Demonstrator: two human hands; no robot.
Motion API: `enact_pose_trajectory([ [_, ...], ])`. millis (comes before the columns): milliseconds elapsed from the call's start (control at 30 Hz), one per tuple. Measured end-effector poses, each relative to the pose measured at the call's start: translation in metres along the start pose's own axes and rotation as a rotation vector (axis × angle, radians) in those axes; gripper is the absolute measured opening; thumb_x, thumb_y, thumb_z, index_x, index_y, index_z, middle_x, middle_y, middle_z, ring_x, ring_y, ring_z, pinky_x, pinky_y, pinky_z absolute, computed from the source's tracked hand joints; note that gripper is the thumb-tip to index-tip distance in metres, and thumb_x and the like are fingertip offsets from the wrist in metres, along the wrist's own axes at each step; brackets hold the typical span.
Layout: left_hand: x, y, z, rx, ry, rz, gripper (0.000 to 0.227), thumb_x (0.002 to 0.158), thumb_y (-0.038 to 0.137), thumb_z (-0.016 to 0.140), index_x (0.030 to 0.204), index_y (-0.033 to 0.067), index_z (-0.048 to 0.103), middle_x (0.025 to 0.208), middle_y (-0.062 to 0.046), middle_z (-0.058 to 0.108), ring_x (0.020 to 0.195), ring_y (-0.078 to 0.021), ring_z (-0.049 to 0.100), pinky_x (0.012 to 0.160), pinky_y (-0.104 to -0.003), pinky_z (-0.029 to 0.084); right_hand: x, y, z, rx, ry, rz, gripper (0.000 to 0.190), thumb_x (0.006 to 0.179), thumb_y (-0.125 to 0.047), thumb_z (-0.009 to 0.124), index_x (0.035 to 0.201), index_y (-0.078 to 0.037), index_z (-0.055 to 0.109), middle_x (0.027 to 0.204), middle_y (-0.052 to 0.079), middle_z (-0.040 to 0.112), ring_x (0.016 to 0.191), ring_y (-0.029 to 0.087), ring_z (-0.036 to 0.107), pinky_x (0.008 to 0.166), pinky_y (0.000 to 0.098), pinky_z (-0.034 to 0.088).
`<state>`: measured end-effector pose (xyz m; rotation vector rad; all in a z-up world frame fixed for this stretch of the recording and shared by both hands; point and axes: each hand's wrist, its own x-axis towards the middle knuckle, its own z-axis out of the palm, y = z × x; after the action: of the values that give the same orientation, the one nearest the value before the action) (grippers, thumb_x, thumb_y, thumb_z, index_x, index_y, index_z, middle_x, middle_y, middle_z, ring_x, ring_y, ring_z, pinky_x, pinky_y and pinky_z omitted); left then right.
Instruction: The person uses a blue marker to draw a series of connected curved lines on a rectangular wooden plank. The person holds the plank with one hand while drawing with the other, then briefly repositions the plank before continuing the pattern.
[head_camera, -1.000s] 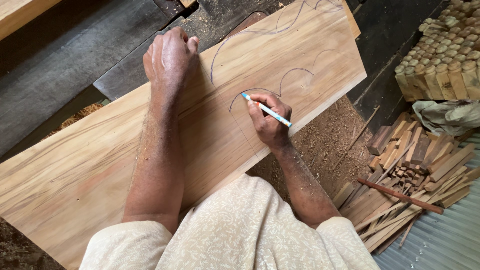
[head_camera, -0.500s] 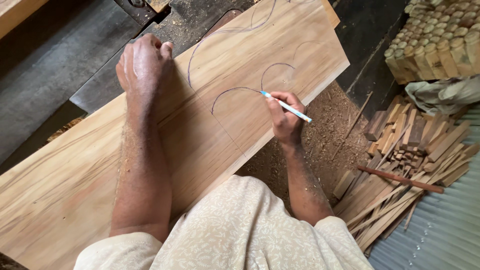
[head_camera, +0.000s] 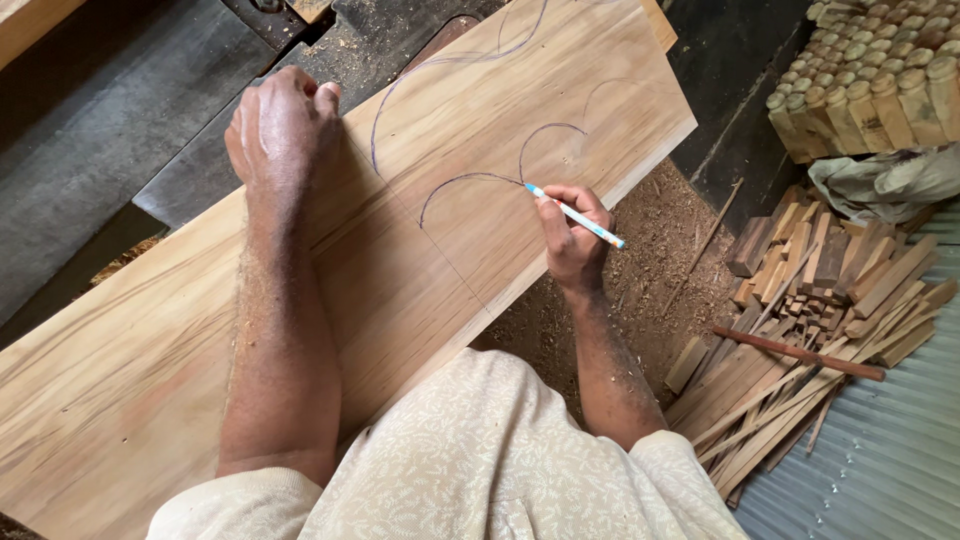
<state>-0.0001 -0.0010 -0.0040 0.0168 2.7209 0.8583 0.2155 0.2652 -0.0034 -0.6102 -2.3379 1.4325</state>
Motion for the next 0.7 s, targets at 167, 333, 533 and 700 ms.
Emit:
enact_pose_trajectory([
  [167, -0.003, -0.001, -0.002, -0.022, 0.020, 0.007, 0.031, 0.097, 0.040, 0.070, 0.103, 0.0104, 0.077, 0.097, -0.018, 0.074, 0.095, -0.0339, 0.069, 0.086, -0.051, 0.051, 0.001, 0.003, -0.003, 0.068, -0.026, -0.007, 0.016, 0.096, -0.010, 0.068, 0.101, 0.004, 0.070, 0.086, 0.009, 0.072, 0.069, 0.007, 0.062, 0.054, 0.0225, 0.049],
  [333, -0.004, 0.003, -0.006, -0.034, 0.047, 0.029, 0.029, 0.096, 0.037, 0.070, 0.102, 0.0096, 0.077, 0.098, -0.018, 0.075, 0.096, -0.0358, 0.069, 0.087, -0.051, 0.051, 0.021, 0.004, -0.024, -0.050, -0.105, 0.005, 0.017, 0.091, -0.015, 0.067, 0.093, 0.002, 0.073, 0.073, 0.008, 0.071, 0.054, 0.007, 0.058, 0.041, 0.0232, 0.043],
  [533, -0.002, -0.002, -0.001, 0.001, 0.010, 0.012, 0.031, 0.098, 0.040, 0.071, 0.104, 0.0098, 0.077, 0.096, -0.019, 0.074, 0.089, -0.0350, 0.071, 0.083, -0.051, 0.053, 0.034, 0.011, -0.031, -0.062, -0.257, -0.130, 0.013, 0.093, -0.011, 0.068, 0.094, 0.001, 0.074, 0.080, 0.006, 0.070, 0.066, 0.008, 0.062, 0.052, 0.0243, 0.049],
  [700, 0.000, -0.003, 0.001, 0.004, 0.031, 0.041, 0.030, 0.098, 0.040, 0.072, 0.104, 0.0110, 0.078, 0.093, -0.017, 0.076, 0.089, -0.0329, 0.071, 0.083, -0.051, 0.053, 0.038, 0.009, -0.028, -0.018, -0.285, -0.124, 0.012, 0.093, -0.009, 0.067, 0.096, 0.002, 0.073, 0.081, 0.005, 0.070, 0.067, 0.007, 0.060, 0.053, 0.0240, 0.047],
])
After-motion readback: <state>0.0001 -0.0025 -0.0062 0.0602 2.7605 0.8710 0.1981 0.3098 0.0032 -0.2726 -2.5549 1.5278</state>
